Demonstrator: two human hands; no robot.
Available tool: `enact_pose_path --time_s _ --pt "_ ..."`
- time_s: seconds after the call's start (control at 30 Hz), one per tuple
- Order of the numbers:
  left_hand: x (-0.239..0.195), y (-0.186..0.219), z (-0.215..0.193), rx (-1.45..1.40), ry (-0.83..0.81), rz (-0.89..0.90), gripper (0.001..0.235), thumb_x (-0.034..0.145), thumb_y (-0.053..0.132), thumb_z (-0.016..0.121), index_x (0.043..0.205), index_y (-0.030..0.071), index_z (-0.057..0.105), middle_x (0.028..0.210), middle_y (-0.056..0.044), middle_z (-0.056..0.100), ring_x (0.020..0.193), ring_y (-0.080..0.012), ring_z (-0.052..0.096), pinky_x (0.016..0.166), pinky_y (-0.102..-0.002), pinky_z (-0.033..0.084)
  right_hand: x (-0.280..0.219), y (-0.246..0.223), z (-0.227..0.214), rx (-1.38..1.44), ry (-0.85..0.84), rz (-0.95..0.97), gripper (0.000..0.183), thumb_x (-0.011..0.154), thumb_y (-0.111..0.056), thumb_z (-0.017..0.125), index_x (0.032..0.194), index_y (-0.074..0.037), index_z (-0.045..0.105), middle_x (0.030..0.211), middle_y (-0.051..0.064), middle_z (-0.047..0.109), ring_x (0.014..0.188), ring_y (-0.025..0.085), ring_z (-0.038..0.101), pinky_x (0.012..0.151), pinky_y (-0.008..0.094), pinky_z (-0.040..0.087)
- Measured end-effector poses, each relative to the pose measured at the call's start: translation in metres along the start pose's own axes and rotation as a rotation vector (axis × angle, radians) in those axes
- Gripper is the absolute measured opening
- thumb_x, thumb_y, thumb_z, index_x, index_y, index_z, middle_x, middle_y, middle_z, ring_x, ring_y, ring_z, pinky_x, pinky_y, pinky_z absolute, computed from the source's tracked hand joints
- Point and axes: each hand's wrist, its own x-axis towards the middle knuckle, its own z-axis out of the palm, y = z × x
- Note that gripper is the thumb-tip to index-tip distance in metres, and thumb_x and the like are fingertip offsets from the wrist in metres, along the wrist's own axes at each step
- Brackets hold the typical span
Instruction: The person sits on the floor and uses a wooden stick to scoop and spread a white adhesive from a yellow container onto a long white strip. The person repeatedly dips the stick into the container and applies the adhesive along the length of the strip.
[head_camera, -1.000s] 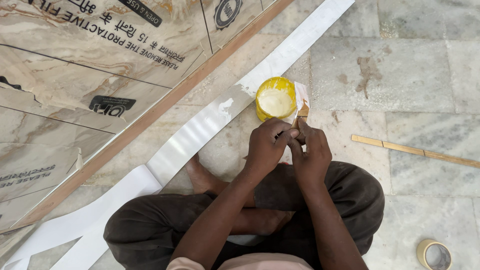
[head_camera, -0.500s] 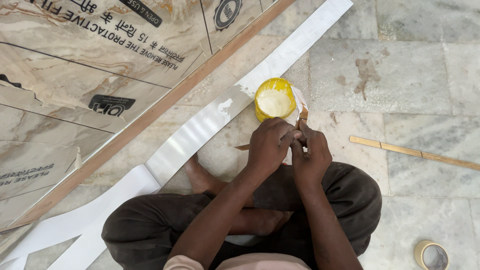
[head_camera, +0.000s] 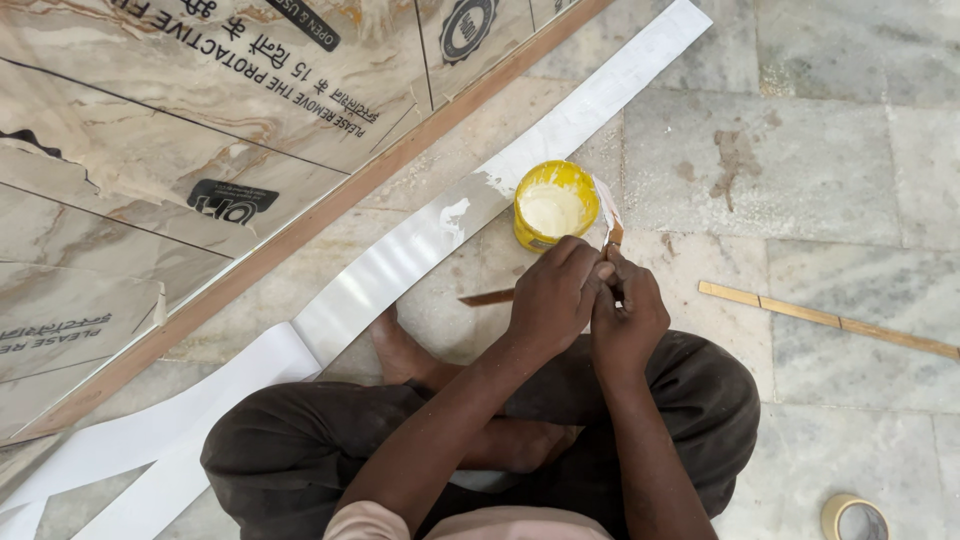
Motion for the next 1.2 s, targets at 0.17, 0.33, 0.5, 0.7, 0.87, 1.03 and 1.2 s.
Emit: enact_pose_path --time_s 0.17,0.33,0.5,0.7,0.87,1.03,1.2 --pt "-0.003 -0.007 -0.017 -0.133 -0.220 -0.070 0.027 0.098 0.014 0.065 0.120 0.002 0.057 0.111 -0.015 0.062 0.084 -0.0343 0.068 0.067 -0.045 0.054 0.000 0.009 0.001 0.157 -0.063 0.102 0.038 0.094 0.006 0.069 0.131 -0.001 0.065 0.106 0.011 0.074 0.092 0.012 0.072 0.080 0.029 0.058" --pt "-0.006 -0.027 -0.031 -0.472 -0.337 -0.350 0.024 0.100 0.007 0.056 0.123 0.000 0.060 0.103 -0.011 0.067 0.077 -0.0166 0.073 0.069 -0.032 0.059 0.003 0.008 0.012 0.267 -0.159 0.241 0.039 0.094 0.002 0.072 0.132 -0.003 0.065 0.095 0.009 0.075 0.079 0.011 0.070 0.070 0.026 0.059" --pt "-0.003 -0.030 -0.030 -0.418 -0.315 -0.403 0.018 0.101 0.012 0.060 0.113 -0.001 0.065 0.097 -0.011 0.071 0.078 -0.0146 0.075 0.066 -0.031 0.059 0.005 0.011 0.013 0.157 -0.147 0.052 0.045 0.092 0.003 0.074 0.136 -0.003 0.064 0.099 0.010 0.070 0.087 0.015 0.071 0.077 0.029 0.059" --pt "0.008 -0.027 -0.036 -0.319 -0.391 -0.240 0.026 0.101 0.015 0.060 0.121 0.000 0.063 0.100 -0.015 0.068 0.073 -0.0183 0.073 0.070 -0.033 0.057 0.009 0.016 0.009 0.070 -0.154 -0.038 0.053 0.089 0.003 0.076 0.139 -0.004 0.062 0.100 0.011 0.067 0.091 0.021 0.069 0.079 0.034 0.057" --pt "0.016 -0.029 -0.042 -0.293 -0.453 -0.200 0.028 0.100 0.016 0.062 0.123 -0.001 0.062 0.101 -0.015 0.069 0.075 -0.0182 0.072 0.071 -0.033 0.057 0.010 0.020 0.011 0.089 -0.160 -0.040 0.054 0.089 0.002 0.077 0.140 -0.003 0.060 0.100 0.011 0.065 0.091 0.022 0.068 0.079 0.034 0.056" --pt "0.019 -0.033 -0.043 -0.277 -0.451 -0.089 0.026 0.100 0.011 0.061 0.123 -0.001 0.063 0.103 -0.014 0.070 0.076 -0.0195 0.070 0.071 -0.034 0.058 0.017 0.019 0.009 0.079 -0.168 -0.093 0.052 0.091 0.003 0.075 0.140 -0.003 0.060 0.099 0.011 0.063 0.090 0.022 0.066 0.079 0.033 0.055" --pt "0.024 -0.036 -0.042 -0.201 -0.445 -0.039 0.019 0.098 0.006 0.061 0.116 0.001 0.065 0.096 -0.014 0.071 0.076 -0.0212 0.071 0.070 -0.034 0.058 0.026 0.014 0.002 0.077 -0.219 -0.105 0.048 0.092 0.003 0.074 0.138 -0.003 0.062 0.097 0.011 0.064 0.086 0.022 0.066 0.077 0.033 0.054"
